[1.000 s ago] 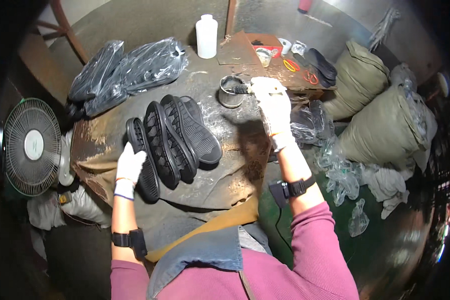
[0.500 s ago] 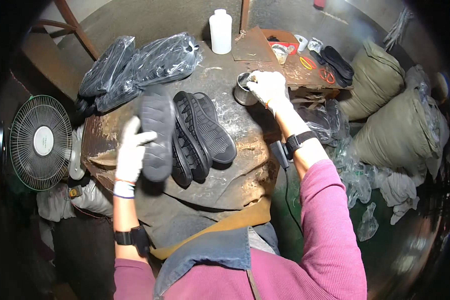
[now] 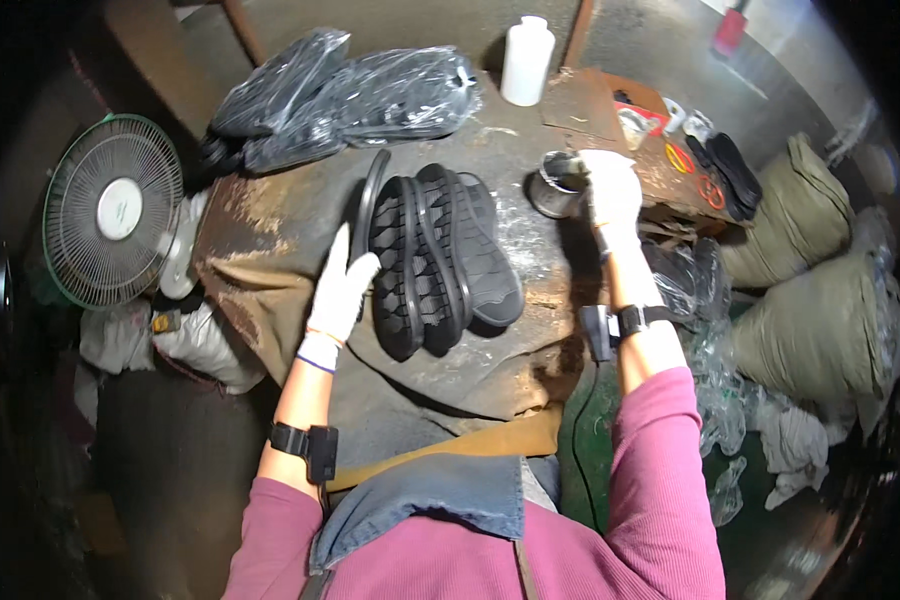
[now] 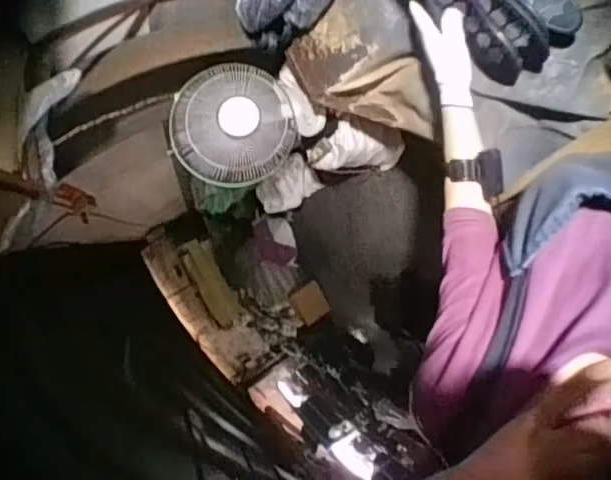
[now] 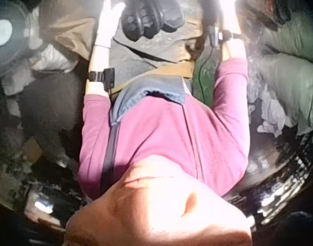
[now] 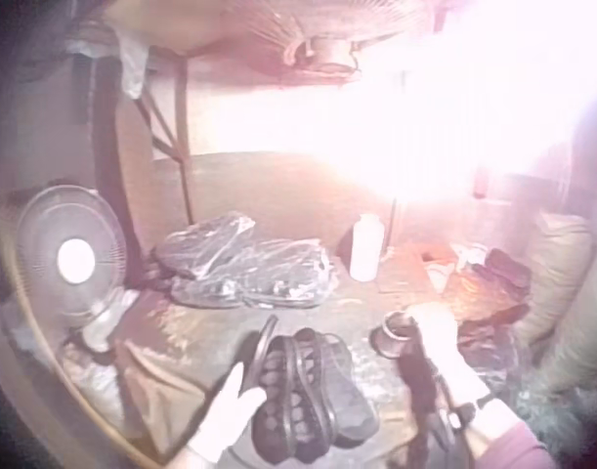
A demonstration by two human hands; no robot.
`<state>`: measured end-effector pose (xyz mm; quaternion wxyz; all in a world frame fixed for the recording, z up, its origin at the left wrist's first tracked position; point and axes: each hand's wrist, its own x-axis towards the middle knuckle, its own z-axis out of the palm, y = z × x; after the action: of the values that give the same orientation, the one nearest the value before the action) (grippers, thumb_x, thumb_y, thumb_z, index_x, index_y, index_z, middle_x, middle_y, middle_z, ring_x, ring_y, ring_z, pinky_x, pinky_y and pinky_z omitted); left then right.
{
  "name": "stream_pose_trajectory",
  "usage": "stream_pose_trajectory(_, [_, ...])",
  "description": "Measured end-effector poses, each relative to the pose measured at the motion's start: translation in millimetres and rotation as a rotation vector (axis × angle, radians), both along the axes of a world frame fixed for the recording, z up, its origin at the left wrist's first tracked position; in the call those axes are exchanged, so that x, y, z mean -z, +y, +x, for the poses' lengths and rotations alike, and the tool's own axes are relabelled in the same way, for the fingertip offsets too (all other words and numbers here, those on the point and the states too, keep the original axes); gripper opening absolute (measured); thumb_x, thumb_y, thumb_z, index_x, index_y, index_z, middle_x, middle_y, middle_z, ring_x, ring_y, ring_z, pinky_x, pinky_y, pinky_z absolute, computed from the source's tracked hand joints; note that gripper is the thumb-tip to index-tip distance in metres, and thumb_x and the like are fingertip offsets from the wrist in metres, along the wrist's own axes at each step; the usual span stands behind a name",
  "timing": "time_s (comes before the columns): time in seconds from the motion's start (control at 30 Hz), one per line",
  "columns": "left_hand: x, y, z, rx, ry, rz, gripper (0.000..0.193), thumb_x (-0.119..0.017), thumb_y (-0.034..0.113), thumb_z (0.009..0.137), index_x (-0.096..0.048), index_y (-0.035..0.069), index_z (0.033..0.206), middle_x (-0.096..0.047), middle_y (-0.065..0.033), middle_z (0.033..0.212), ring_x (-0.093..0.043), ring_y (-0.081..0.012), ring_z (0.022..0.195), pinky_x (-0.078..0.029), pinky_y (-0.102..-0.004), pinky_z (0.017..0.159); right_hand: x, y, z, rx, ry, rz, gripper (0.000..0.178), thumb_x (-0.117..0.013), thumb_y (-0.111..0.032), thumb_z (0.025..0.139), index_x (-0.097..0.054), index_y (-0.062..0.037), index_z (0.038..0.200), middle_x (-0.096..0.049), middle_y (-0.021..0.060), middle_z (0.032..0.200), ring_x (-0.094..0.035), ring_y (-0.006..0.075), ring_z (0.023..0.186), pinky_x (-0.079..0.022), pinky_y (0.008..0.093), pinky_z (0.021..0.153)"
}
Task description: Apply adhesive or cleaning liquid to the bottom of shoe soles using a brush.
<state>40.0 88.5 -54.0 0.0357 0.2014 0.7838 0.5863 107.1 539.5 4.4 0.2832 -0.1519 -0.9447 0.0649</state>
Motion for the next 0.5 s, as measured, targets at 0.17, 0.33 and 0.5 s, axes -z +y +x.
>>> stream_pose_trajectory(0.17, [-42.4,-11.2,-3.2,0.443,-0.669,0.932,0.072,-0.057,0.056,0.106,-0.054,-0.002,0.150,-0.064,-0.0202,0.144,-0.069,-0.0362,0.121,-0.057,-0.0529,0.106,-17.7,28.3,19.8,-0.222,0.809,-1.236,0.017,-0.065,-0.013,0.098,-0.078,-0.0017,0.100,-0.074,0.0068,0.099,-0.067,0.0159,0.096,-0.053,0.0340,0.093])
stream_pose_trajectory(0.33, [-85.0,26.6,53.6,0.634,-1.068,1.298,0.091,-0.064,0.063,0.099,-0.042,-0.003,0.159,-0.057,-0.0250,0.152,-0.065,-0.0420,0.128,-0.054,-0.0610,0.109,-45.9,-94.4,2.4,-0.474,0.627,-0.809,0.021,-0.064,-0.014,0.102,-0.071,-0.0079,0.120,-0.073,0.0077,0.111,-0.070,0.0250,0.102,-0.053,0.0416,0.089])
stream_pose_trajectory(0.5, [-84.9,43.6,86.0,0.726,-1.103,1.211,0.091,-0.057,0.065,0.102,-0.041,-0.005,0.158,-0.059,-0.0250,0.149,-0.067,-0.0402,0.126,-0.056,-0.0582,0.108,-51.6,-148.0,-14.1,-0.445,0.604,-1.084,0.025,-0.058,-0.013,0.105,-0.078,-0.0061,0.117,-0.078,0.0044,0.112,-0.072,0.0228,0.107,-0.054,0.0361,0.095])
